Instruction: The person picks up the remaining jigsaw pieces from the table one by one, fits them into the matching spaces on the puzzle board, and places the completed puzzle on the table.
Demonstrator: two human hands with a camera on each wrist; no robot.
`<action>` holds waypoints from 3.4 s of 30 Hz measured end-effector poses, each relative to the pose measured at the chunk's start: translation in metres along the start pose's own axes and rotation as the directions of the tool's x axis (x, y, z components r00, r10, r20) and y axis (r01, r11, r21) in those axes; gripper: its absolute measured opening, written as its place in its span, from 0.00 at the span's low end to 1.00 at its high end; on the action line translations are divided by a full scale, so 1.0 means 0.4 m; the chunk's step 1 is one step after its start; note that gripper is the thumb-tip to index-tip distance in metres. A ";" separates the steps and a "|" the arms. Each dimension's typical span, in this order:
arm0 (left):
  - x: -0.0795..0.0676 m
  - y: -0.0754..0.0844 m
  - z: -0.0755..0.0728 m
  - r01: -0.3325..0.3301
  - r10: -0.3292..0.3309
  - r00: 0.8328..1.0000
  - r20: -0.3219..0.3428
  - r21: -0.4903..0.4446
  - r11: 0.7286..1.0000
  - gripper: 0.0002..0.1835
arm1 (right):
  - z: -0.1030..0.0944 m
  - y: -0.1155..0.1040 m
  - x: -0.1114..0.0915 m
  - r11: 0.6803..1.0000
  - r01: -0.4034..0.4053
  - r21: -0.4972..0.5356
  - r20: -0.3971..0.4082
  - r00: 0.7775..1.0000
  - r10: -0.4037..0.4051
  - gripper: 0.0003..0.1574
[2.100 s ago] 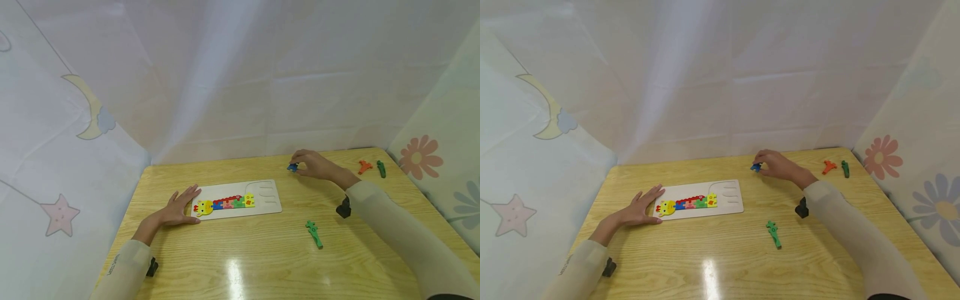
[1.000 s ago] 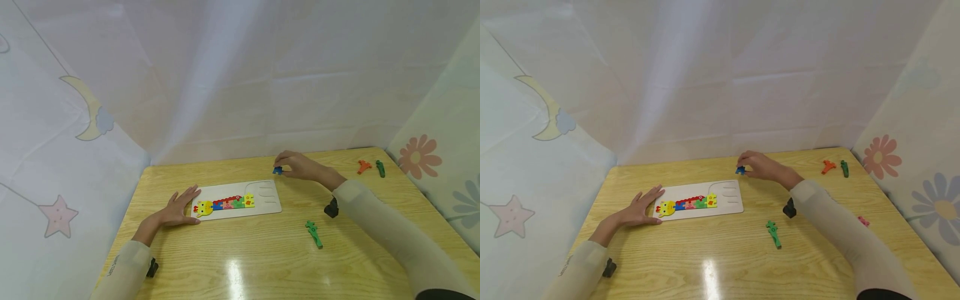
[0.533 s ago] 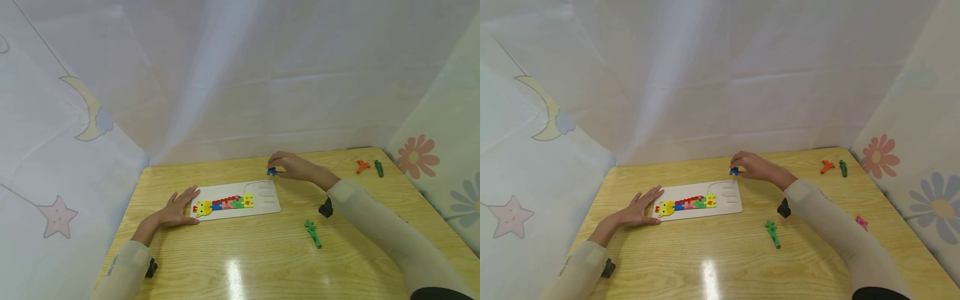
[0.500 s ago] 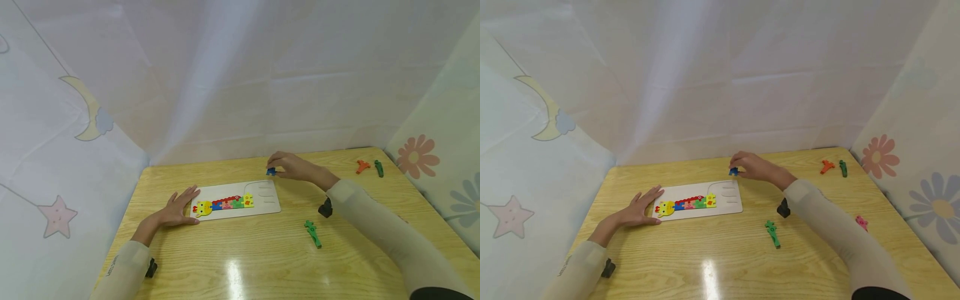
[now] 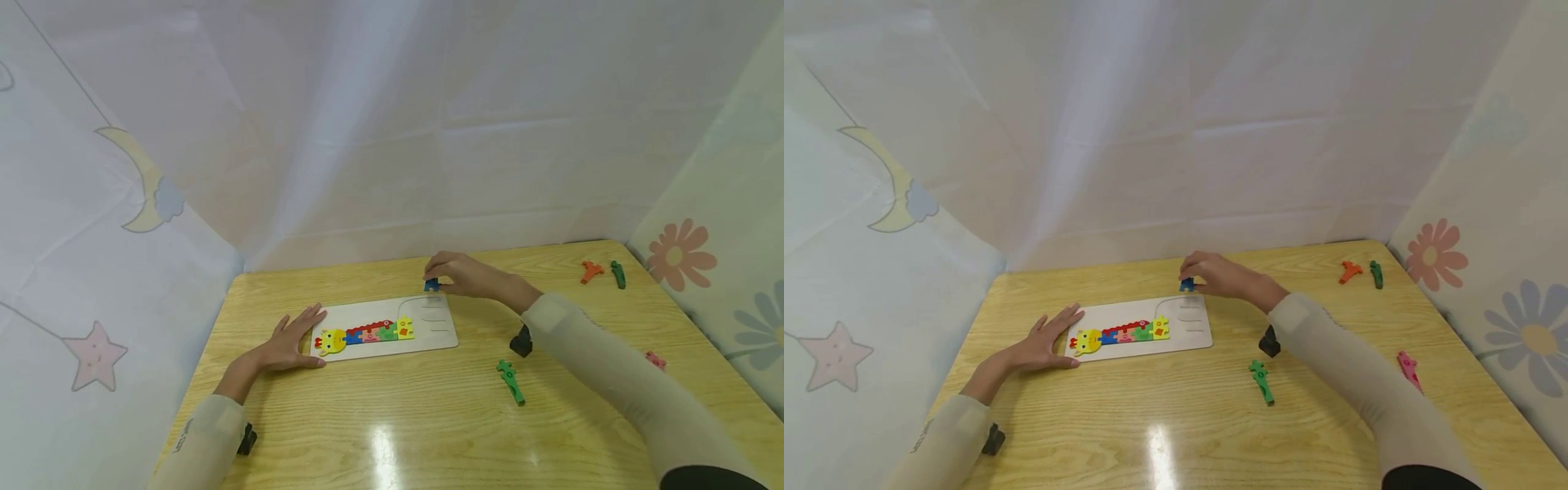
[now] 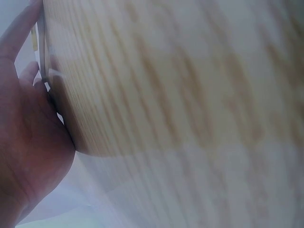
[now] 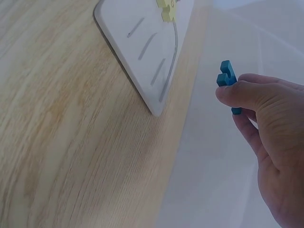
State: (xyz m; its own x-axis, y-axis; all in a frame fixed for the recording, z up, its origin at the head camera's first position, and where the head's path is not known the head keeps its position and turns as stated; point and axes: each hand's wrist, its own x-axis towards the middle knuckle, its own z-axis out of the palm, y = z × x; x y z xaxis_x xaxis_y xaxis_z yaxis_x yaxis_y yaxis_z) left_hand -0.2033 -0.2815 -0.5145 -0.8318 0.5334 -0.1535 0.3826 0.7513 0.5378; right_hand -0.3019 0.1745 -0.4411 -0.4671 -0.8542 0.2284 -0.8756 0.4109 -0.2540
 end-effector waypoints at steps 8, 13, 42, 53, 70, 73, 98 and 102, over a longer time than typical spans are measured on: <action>0.000 -0.003 0.001 0.009 -0.009 1.000 0.011 0.005 1.000 0.59 | 0.017 -0.010 0.019 1.000 0.007 0.019 0.016 1.000 -0.007 0.22; -0.001 -0.003 0.002 0.002 -0.002 1.000 0.005 -0.005 1.000 0.59 | 0.026 -0.020 0.029 0.999 0.019 0.028 0.024 1.000 -0.019 0.21; -0.004 -0.005 0.000 -0.003 0.003 1.000 0.004 -0.023 1.000 0.60 | 0.090 -0.059 0.093 0.998 0.000 0.067 0.094 0.996 -0.007 0.19; -0.002 -0.004 0.000 -0.005 0.005 1.000 0.001 -0.028 1.000 0.59 | 0.113 -0.059 0.098 0.998 0.007 0.064 0.105 0.994 -0.014 0.19; -0.001 -0.006 -0.002 0.000 0.000 1.000 0.007 -0.018 1.000 0.60 | 0.144 -0.058 0.097 0.997 0.048 0.064 0.103 0.993 -0.055 0.17; 0.000 -0.009 -0.001 -0.001 0.001 1.000 0.007 -0.019 1.000 0.60 | 0.146 -0.061 0.097 0.997 0.044 0.067 0.104 0.993 -0.051 0.18; -0.003 -0.008 0.003 -0.050 0.049 0.998 -0.032 -0.045 0.998 0.60 | 0.163 -0.053 0.094 0.999 0.003 0.052 0.150 0.989 -0.011 0.18; -0.004 -0.007 0.001 -0.042 0.041 0.999 -0.024 -0.050 0.998 0.60 | 0.163 -0.051 0.094 0.998 -0.005 0.060 0.161 0.987 -0.005 0.19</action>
State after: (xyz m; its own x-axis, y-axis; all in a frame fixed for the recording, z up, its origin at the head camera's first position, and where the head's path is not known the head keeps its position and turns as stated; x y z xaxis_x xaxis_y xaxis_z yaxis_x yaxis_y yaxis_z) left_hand -0.2029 -0.2841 -0.5161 -0.8249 0.5541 -0.1117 0.3962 0.7078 0.5849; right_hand -0.2936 0.1131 -0.4886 -0.4366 -0.8965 0.0752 -0.8645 0.3949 -0.3111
